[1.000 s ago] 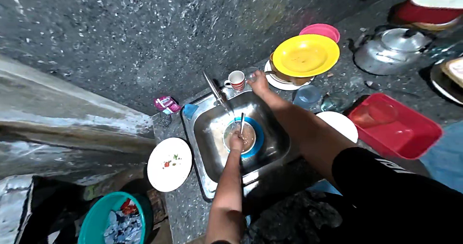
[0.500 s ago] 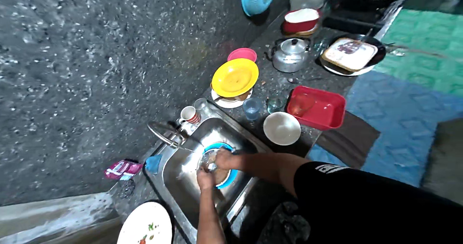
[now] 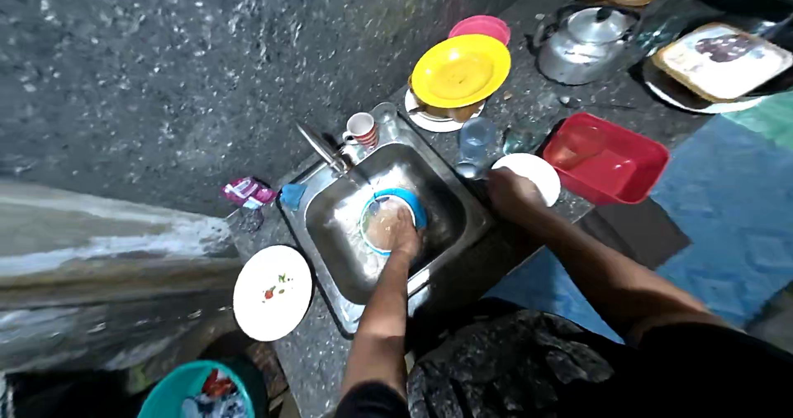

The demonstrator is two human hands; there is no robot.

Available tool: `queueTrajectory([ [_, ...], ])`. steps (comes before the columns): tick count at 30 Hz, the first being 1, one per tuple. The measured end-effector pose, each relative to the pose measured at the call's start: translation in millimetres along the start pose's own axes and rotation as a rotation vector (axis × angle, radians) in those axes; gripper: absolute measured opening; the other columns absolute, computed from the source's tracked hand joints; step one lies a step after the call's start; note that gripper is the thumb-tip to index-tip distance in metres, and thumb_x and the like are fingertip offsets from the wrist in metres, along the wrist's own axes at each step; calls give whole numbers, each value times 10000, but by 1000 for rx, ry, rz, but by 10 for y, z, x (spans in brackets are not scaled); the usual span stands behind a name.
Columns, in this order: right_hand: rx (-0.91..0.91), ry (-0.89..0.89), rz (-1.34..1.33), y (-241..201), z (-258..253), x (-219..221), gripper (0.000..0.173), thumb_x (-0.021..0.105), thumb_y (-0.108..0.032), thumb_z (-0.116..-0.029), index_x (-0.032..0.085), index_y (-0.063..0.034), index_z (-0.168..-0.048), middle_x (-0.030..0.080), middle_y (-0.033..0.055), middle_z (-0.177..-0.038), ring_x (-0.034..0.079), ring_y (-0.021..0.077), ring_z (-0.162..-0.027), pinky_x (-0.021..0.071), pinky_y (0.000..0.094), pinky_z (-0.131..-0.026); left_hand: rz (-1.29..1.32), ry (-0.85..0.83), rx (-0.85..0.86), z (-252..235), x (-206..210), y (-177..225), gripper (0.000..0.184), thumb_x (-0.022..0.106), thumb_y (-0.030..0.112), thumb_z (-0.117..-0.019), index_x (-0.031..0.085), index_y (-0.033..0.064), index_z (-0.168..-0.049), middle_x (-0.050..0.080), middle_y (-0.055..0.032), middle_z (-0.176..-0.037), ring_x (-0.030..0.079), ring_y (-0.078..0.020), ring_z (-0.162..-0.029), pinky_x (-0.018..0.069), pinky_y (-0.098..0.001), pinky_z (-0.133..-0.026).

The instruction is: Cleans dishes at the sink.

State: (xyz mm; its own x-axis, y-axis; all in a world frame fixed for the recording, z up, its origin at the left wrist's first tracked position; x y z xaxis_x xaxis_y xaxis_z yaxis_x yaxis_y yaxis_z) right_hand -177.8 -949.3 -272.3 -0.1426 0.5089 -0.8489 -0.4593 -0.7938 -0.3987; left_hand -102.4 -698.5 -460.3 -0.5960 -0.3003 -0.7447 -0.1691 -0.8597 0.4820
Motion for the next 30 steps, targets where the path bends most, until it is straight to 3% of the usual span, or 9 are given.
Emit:
queueTrajectory([
  [4,124,122,-25,507,224,-344,314,522,-227,-1074,688,-35,-1258,659,270,-1274,649,504,-1130,488,738,-903,-249,-209,-112,224,-125,-299,962,292,787,-979,161,124,-1664,88,-128,-1735,86,-351,-1596,111,-633,-1261],
  [6,164,116,-39,662,311,-348,332,512,-215,-1075,678,-31,-1296,653,278,-1300,627,507,-1185,467,729,-955,-350,-149,-158,276,-207,-477,1085,264,901,-887,216,137,-1656,53,-152,-1733,13,-391,-1593,6,-671,-1243],
  [8,188,97,-42,761,352,-289,346,504,-225,-1075,674,-34,-1309,648,277,-1312,617,497,-1210,459,716,-978,-351,-50,-154,217,-277,-537,1078,226,882,-908,198,105,-1655,-7,-194,-1726,-48,-410,-1588,-52,-676,-1233],
  [13,163,84,-57,744,436,-193,357,504,-257,-1079,681,-48,-1308,659,261,-1299,628,474,-1197,467,700,-973,-11,276,-284,-184,-374,-358,848,297,638,-1055,111,73,-1659,-44,-205,-1722,0,-389,-1593,97,-620,-1255],
  [17,105,109,-47,667,489,-173,340,513,-232,-1073,694,-39,-1286,673,242,-1277,649,446,-1173,487,667,-971,248,223,66,-332,-176,16,707,419,392,-1096,193,-22,-1623,57,-242,-1711,59,-340,-1600,141,-492,-1304],
  [21,21,175,-61,702,549,-152,310,543,-197,-1059,708,5,-1227,697,257,-1188,673,444,-1107,510,647,-953,-134,-43,-13,-135,-184,-40,646,270,499,-1104,316,122,-1626,275,-106,-1695,263,-297,-1562,247,-561,-1255],
  [24,-2,171,-165,643,564,-143,311,549,-198,-1057,709,21,-1211,706,258,-1146,682,422,-1073,511,630,-952,-158,-107,-102,-60,-161,-148,693,199,559,-1092,384,124,-1598,290,-125,-1686,204,-327,-1577,156,-600,-1265],
  [27,33,-4,-407,362,456,8,303,555,-207,-1070,665,37,-1211,701,232,-1095,682,326,-991,533,529,-913,109,-72,13,35,-51,61,599,296,438,-1118,388,75,-1585,355,-158,-1649,309,-304,-1541,248,-548,-1261],
  [30,48,-286,-546,-83,219,463,349,566,-217,-1070,599,33,-1312,664,232,-1196,669,311,-1040,544,494,-936,-27,-99,-96,127,-1,90,629,263,499,-1110,323,143,-1626,331,-102,-1672,353,-291,-1523,304,-565,-1228],
])
Point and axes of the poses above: each hand's wrist, its own z-axis away from the middle knuckle, its own x-axis out of the palm, y = z × x, the point moved 7 cm from there along -z, towards the middle knuckle
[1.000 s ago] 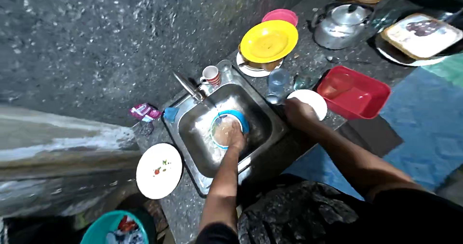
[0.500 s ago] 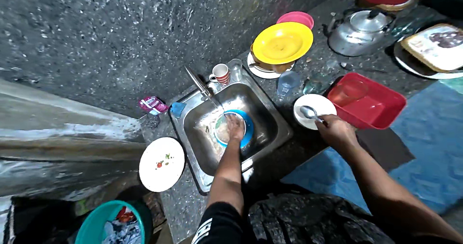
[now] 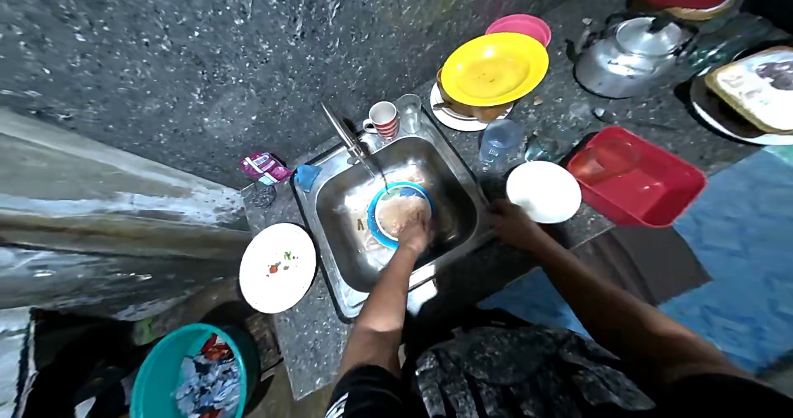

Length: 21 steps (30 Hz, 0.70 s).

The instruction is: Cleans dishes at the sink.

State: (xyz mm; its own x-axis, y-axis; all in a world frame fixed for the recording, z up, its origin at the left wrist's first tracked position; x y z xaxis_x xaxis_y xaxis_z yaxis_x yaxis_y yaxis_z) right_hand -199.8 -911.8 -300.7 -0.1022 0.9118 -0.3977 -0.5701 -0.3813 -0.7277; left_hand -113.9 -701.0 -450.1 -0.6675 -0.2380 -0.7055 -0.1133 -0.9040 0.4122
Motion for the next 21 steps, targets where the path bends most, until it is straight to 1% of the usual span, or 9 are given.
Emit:
queueTrajectory([
  [2,-2,-122,64,-123,-329,388,383,581,-228,-1069,588,29,-1352,652,243,-1273,656,341,-1140,517,512,-1014,-2,-6,-41,97,-22,33,600,280,480,-1113,400,136,-1590,424,-122,-1617,396,-316,-1496,306,-576,-1218],
  [4,-29,-147,172,-216,-655,700,402,591,-258,-1062,609,49,-1322,653,267,-1266,647,378,-1165,500,543,-1036,166,-46,49,177,-19,75,553,327,380,-1124,351,112,-1607,473,-164,-1572,453,-314,-1460,344,-535,-1219],
  [6,-19,-132,253,-195,-995,978,467,602,-296,-1056,585,82,-1331,617,308,-1309,605,435,-1232,471,587,-1061,228,-113,105,275,-26,26,557,299,390,-1135,354,95,-1605,490,-196,-1551,458,-326,-1455,329,-533,-1226],
  [9,7,-53,339,-49,-1317,1242,645,655,-301,-1011,431,95,-1469,547,332,-1412,561,469,-1305,457,616,-1087,-94,-105,56,379,-77,-253,630,240,517,-1114,543,114,-1492,559,-141,-1502,455,-305,-1457,298,-527,-1240],
  [11,0,-21,352,16,-1429,1331,677,669,-195,-971,373,72,-1517,538,331,-1419,574,476,-1281,472,631,-1057,-296,-54,-20,405,-185,-481,686,217,545,-1104,489,78,-1526,371,-118,-1649,242,-301,-1566,127,-518,-1290],
  [12,-11,-24,361,11,-1451,1343,688,665,-168,-965,355,46,-1540,556,324,-1404,590,477,-1260,481,644,-1036,-357,-25,-65,378,-242,-595,723,208,554,-1100,398,43,-1573,242,-129,-1702,136,-307,-1594,64,-528,-1293],
  [15,-25,-70,341,8,-1442,1356,597,641,-133,-973,416,43,-1497,582,321,-1363,597,479,-1242,482,653,-1018,-387,74,-185,256,-333,-740,802,232,587,-1084,137,21,-1645,-30,-96,-1741,-59,-260,-1606,-38,-516,-1290],
  [18,-44,-131,266,63,-1553,1366,468,689,-99,-937,574,60,-1363,623,314,-1299,613,461,-1208,486,635,-1019,-317,200,-232,41,-270,-625,776,310,516,-1085,92,31,-1651,-98,-151,-1727,-102,-315,-1597,-39,-560,-1276],
  [21,0,-221,165,47,-1506,1361,411,669,-107,-977,589,49,-1348,644,293,-1238,650,401,-1104,515,567,-971,-192,275,-211,-157,-176,-417,757,345,503,-1079,79,107,-1667,-81,-169,-1726,-74,-356,-1596,-16,-635,-1255],
])
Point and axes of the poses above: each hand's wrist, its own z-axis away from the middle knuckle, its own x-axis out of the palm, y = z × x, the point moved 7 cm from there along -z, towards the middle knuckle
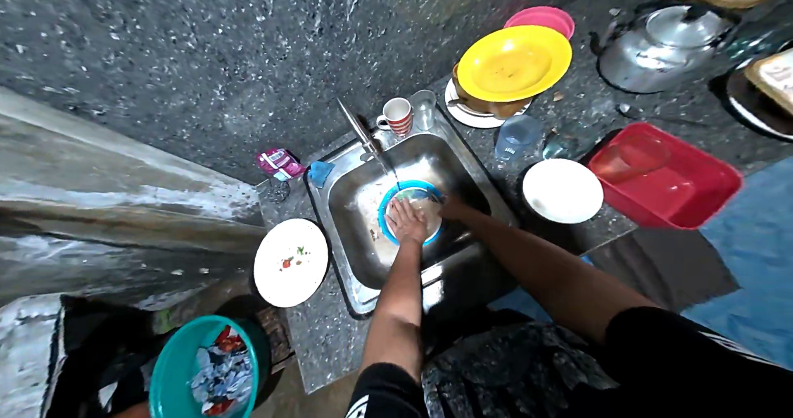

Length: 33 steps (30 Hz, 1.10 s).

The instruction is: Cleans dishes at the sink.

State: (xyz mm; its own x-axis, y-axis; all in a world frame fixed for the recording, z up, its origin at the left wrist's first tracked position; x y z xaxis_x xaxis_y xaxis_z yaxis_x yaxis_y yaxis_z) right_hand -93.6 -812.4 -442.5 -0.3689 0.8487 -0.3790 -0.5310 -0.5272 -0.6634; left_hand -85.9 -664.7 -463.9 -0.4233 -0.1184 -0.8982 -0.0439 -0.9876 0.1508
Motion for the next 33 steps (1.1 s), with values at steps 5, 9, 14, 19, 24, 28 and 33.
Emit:
queueTrajectory([
  [5,60,-13,-161,8,170,-89,406,621,-165,-1038,560,48,-1377,646,258,-1227,657,305,-1042,534,463,-952,176,-102,330,-42,17,396,726,428,400,-1082,104,121,-1669,44,-92,-1743,77,-259,-1605,149,-498,-1298],
  [9,105,4,-176,103,119,-25,452,615,-209,-1039,529,25,-1416,650,242,-1196,660,295,-981,546,459,-891,86,-77,240,-151,5,304,734,420,389,-1075,79,130,-1671,-19,-99,-1743,20,-293,-1606,110,-550,-1283],
  [14,136,5,-242,175,42,64,471,589,-354,-1052,560,6,-1354,670,161,-1024,637,191,-762,551,373,-712,-92,-159,272,-153,3,281,700,399,404,-1070,129,173,-1673,15,-6,-1749,20,-268,-1607,67,-606,-1267],
  [19,172,-10,-148,139,11,134,370,552,-265,-1056,588,35,-1269,646,176,-1006,603,213,-746,534,402,-716,33,-229,209,48,-212,148,524,342,442,-1109,584,124,-1449,534,-108,-1531,441,-291,-1464,299,-548,-1227],
  [24,9,-25,261,-44,175,62,343,570,-73,-1034,578,143,-1299,596,329,-1327,595,433,-1236,457,555,-1075,571,246,-261,304,-620,-562,447,420,330,-1104,703,-8,-1185,674,-222,-1263,635,-367,-1218,484,-563,-1063],
  [28,7,187,191,-146,453,-116,351,564,-147,-1041,597,102,-1285,619,322,-1290,607,464,-1223,487,611,-1029,496,25,-368,266,-370,-762,509,330,355,-1133,601,-8,-1365,634,-263,-1343,596,-401,-1294,455,-578,-1099],
  [33,-81,261,297,-462,854,-319,277,541,-170,-1040,572,-21,-1272,689,252,-1131,692,438,-1060,555,629,-879,437,-97,-179,176,-183,-264,377,579,198,-1021,625,-13,-1330,583,-259,-1408,545,-393,-1347,441,-565,-1128],
])
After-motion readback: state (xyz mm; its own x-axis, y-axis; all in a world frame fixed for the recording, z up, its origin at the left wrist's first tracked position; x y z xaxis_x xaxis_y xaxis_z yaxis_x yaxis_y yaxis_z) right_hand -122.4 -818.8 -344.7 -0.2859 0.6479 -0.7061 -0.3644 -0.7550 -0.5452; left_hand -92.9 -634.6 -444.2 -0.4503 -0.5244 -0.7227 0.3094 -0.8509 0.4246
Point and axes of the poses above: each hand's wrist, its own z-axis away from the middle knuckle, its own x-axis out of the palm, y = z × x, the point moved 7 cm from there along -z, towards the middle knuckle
